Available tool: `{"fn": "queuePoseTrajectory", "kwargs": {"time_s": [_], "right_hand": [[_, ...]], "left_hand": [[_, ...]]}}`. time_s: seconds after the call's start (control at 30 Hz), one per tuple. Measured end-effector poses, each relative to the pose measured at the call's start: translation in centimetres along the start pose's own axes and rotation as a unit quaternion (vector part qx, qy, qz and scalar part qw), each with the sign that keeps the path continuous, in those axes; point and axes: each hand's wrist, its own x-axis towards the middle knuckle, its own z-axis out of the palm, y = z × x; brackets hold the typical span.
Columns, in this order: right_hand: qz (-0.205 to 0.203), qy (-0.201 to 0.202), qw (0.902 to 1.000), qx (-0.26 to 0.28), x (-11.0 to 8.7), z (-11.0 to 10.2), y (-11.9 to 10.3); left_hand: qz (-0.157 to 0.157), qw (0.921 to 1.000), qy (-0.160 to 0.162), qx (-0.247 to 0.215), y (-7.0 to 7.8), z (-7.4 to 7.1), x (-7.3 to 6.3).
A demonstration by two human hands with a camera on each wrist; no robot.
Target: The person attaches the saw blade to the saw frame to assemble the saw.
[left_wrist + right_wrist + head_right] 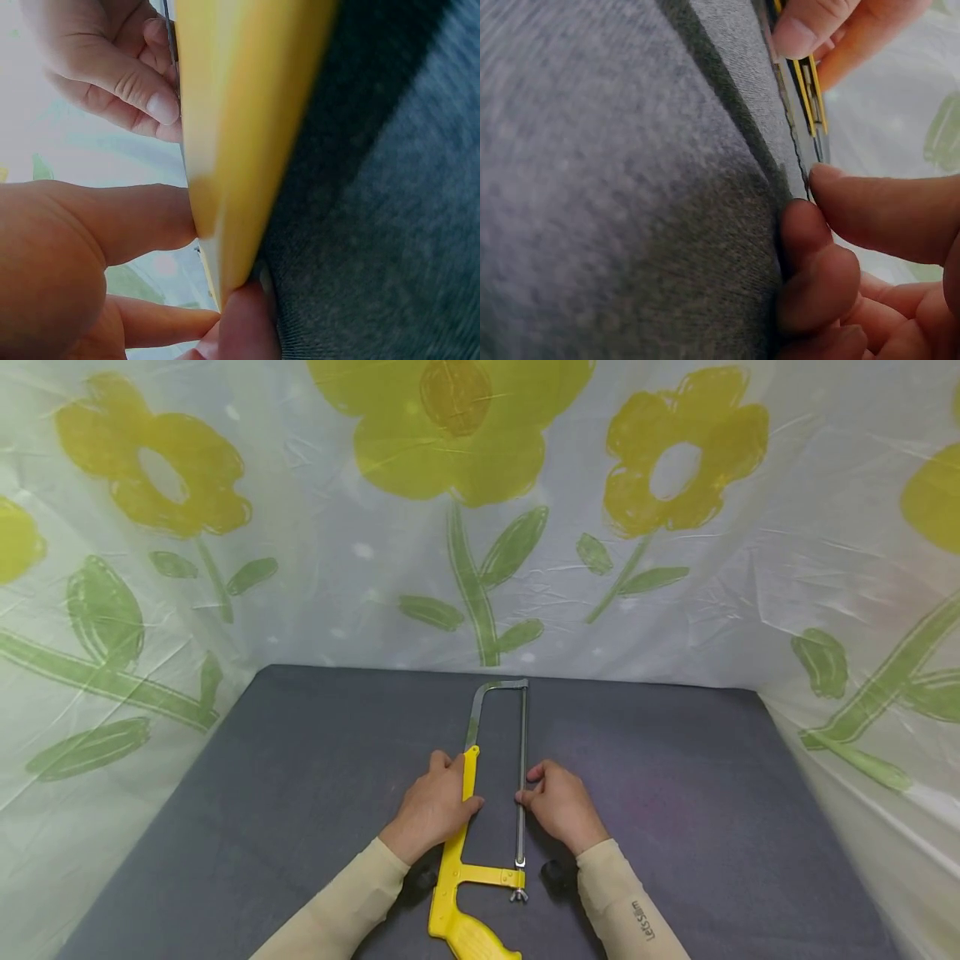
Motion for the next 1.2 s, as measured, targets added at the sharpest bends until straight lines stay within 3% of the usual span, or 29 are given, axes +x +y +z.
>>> {"fn": "queuePoseTrajectory", "kwargs": {"time_s": [0.2, 0.47, 0.57, 0.73, 0.9, 1.2], "right_hand": [[-0.012, -0.009, 0.9999, -0.008, -0.7, -0.4, 0.2], [-0.014, -0.01, 0.9979, -0.062, -5.3, -0.7, 0.7], [-0.009, -0.035, 0.9982, -0.048, -7.0, -0.6, 0.8], [-0.04, -0.081, 0.9958, -0.018, -9.0, -0.4, 1.3], [-0.054, -0.102, 0.9934, 0.005, -9.7, -0.2, 1.8], [-0.06, -0.099, 0.9933, 0.001, -10.0, 0.1, 2.3]], "left_hand": [[0.0, 0.9999, -0.001, 0.011, 0.1, -0.3, -0.2], [0.009, 0.9999, 0.008, 0.007, -0.2, 0.1, -0.2], [0.009, 0.9997, 0.018, 0.016, -0.3, 0.0, -0.1], [0.007, 0.9998, 0.014, 0.015, -0.2, 0.1, -0.2], [0.009, 0.9998, 0.011, 0.01, -0.2, 0.1, -0.2], [0.013, 0.9999, -0.001, -0.006, -0.5, -0.3, 0.1]]}}
